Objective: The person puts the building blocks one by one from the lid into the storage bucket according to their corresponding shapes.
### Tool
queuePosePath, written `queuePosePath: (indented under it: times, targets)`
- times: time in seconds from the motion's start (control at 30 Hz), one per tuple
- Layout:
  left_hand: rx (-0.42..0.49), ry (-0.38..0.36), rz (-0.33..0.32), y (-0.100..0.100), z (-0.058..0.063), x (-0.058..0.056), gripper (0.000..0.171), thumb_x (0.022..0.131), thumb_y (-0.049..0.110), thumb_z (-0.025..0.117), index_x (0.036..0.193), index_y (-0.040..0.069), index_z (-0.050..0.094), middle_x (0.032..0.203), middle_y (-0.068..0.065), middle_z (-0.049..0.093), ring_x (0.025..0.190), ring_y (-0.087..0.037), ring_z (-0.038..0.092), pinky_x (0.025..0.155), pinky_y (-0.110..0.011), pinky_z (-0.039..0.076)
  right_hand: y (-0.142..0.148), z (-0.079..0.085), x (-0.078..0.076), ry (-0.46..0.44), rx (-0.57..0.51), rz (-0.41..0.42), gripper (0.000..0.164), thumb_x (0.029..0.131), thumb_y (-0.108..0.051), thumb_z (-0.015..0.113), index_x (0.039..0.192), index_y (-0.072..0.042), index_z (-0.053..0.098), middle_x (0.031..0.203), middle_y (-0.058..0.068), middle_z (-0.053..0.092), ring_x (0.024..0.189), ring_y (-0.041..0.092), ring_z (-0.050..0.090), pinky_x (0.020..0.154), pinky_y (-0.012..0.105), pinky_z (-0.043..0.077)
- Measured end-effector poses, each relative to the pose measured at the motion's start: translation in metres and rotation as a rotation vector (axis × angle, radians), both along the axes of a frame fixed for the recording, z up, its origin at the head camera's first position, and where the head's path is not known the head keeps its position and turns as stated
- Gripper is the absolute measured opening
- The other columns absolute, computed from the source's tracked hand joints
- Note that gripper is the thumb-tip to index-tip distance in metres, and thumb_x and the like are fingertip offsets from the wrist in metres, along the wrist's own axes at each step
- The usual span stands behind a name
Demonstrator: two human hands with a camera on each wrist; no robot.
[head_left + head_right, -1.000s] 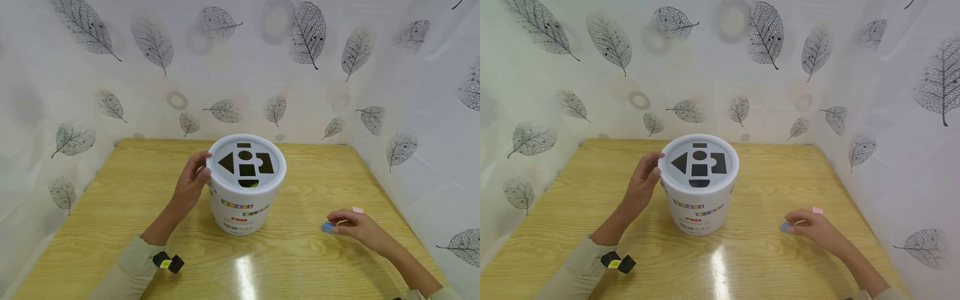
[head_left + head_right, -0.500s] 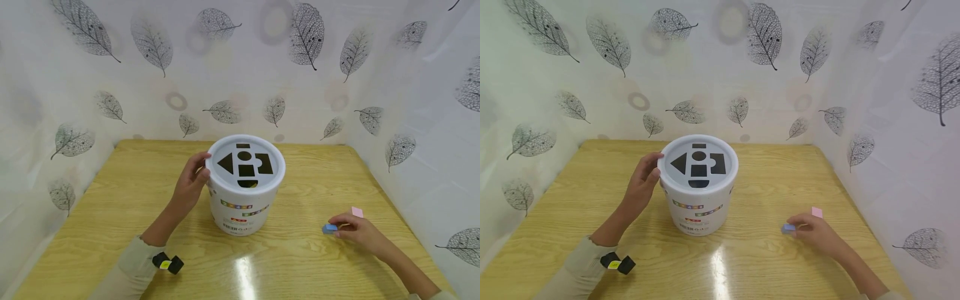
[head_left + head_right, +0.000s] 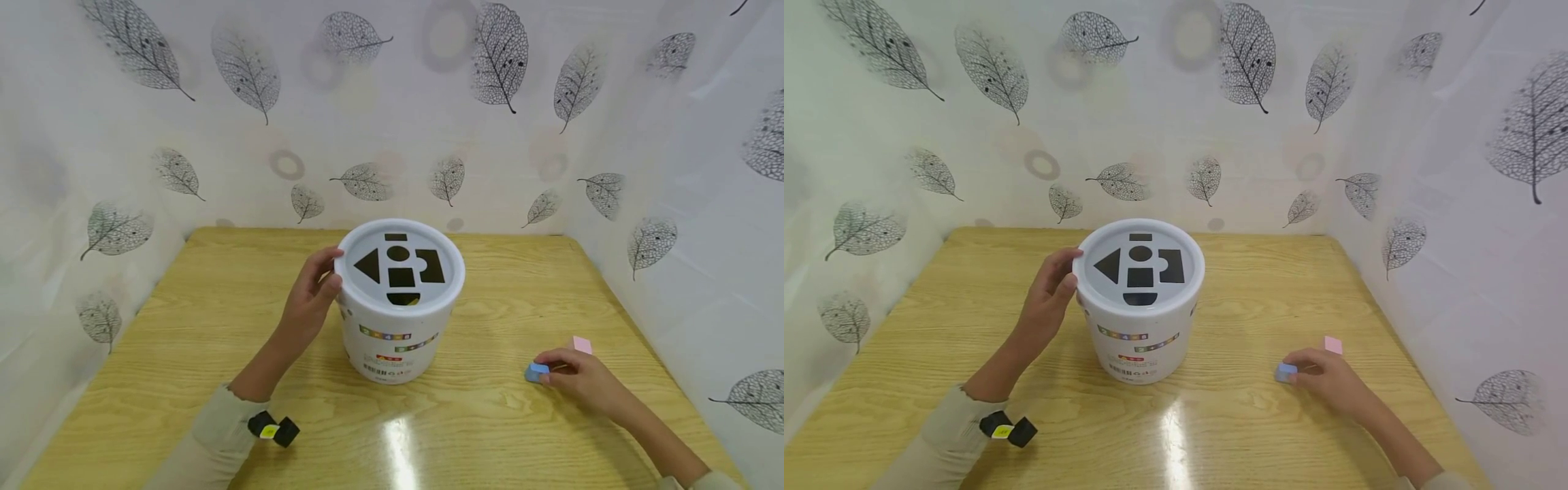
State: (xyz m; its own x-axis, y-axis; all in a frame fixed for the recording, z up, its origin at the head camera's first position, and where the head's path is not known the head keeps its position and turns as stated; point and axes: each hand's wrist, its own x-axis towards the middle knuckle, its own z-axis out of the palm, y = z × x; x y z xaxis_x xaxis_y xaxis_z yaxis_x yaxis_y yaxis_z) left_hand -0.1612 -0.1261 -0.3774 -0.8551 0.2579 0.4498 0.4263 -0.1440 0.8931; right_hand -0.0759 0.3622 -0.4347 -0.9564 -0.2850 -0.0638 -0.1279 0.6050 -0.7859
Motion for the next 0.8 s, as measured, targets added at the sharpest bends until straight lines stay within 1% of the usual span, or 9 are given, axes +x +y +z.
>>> queuePosePath:
  times: [0.13, 0.27, 0.43, 0.5, 0.57, 0.6, 0.73, 0.8]
  targets:
    - [0.006, 0.002, 0.000, 0.000, 0.000, 0.000, 0.046, 0.106, 0.027, 0.052, 0.147, 0.009, 0.039, 0.145, -0.007, 0.045, 0.128, -0.023, 0.051, 0.099, -0.024, 0.053, -0.006, 0.012, 0.000, -0.024, 0.006, -0.035, 0.030, 0.097, -0.017, 0.067, 0.122, -0.001, 0.066, 0.113, 0.012, 0.068, 0.095, 0.004, 0.065, 0.077, 0.023, 0.059]
    - [0.002, 0.005, 0.002, 0.000, -0.001, 0.000, 0.047, 0.106, 0.029, 0.052, 0.147, 0.009, 0.039, 0.145, -0.006, 0.045, 0.128, -0.024, 0.050, 0.099, -0.024, 0.053, -0.013, 0.025, -0.002, -0.016, -0.010, -0.046, 0.030, 0.097, -0.017, 0.067, 0.123, -0.002, 0.066, 0.115, 0.014, 0.067, 0.096, 0.005, 0.066, 0.079, 0.025, 0.060]
    - [-0.006, 0.009, 0.009, 0.000, -0.001, 0.000, 0.048, 0.106, 0.030, 0.052, 0.147, 0.009, 0.039, 0.145, -0.006, 0.045, 0.129, -0.023, 0.050, 0.099, -0.024, 0.053, -0.022, 0.044, -0.010, -0.010, -0.004, -0.049, 0.032, 0.098, -0.020, 0.067, 0.125, -0.004, 0.065, 0.116, 0.014, 0.068, 0.095, 0.006, 0.067, 0.080, 0.031, 0.061]
    - [-0.002, 0.012, 0.007, 0.000, -0.001, 0.000, 0.048, 0.106, 0.030, 0.052, 0.147, 0.008, 0.039, 0.146, -0.006, 0.045, 0.128, -0.023, 0.050, 0.099, -0.024, 0.053, -0.027, 0.053, -0.014, 0.015, 0.011, -0.045, 0.031, 0.098, -0.021, 0.067, 0.124, -0.005, 0.066, 0.115, 0.014, 0.069, 0.095, 0.005, 0.068, 0.080, 0.031, 0.061]
    - [0.002, 0.013, 0.004, 0.000, -0.001, 0.000, 0.048, 0.106, 0.030, 0.052, 0.147, 0.008, 0.039, 0.145, -0.007, 0.045, 0.128, -0.024, 0.050, 0.098, -0.024, 0.053, -0.032, 0.061, -0.019, 0.048, 0.022, -0.040, 0.030, 0.098, -0.021, 0.067, 0.124, -0.006, 0.066, 0.114, 0.011, 0.069, 0.095, 0.004, 0.068, 0.079, 0.028, 0.061]
    - [0.004, 0.013, 0.002, 0.000, -0.001, 0.000, 0.048, 0.106, 0.030, 0.052, 0.147, 0.008, 0.039, 0.145, -0.007, 0.045, 0.128, -0.024, 0.050, 0.098, -0.024, 0.053, -0.035, 0.066, -0.022, 0.062, 0.021, -0.038, 0.030, 0.098, -0.020, 0.067, 0.124, -0.006, 0.066, 0.114, 0.010, 0.070, 0.094, 0.004, 0.068, 0.077, 0.027, 0.061]
    - [-0.007, 0.006, 0.010, 0.000, -0.001, 0.000, 0.048, 0.106, 0.031, 0.052, 0.147, 0.010, 0.040, 0.145, -0.006, 0.045, 0.128, -0.024, 0.050, 0.098, -0.023, 0.053, -0.046, 0.084, -0.035, 0.126, 0.025, -0.022, 0.028, 0.098, -0.019, 0.067, 0.123, -0.007, 0.067, 0.111, -0.001, 0.070, 0.095, 0.002, 0.069, 0.077, 0.020, 0.059]
    - [-0.014, 0.005, 0.017, 0.000, 0.000, 0.000, 0.048, 0.106, 0.031, 0.052, 0.147, 0.010, 0.040, 0.145, -0.006, 0.045, 0.128, -0.023, 0.050, 0.099, -0.023, 0.052, -0.051, 0.094, -0.042, 0.147, 0.021, -0.011, 0.028, 0.098, -0.019, 0.067, 0.123, -0.007, 0.067, 0.111, -0.005, 0.070, 0.096, 0.002, 0.069, 0.079, 0.019, 0.059]
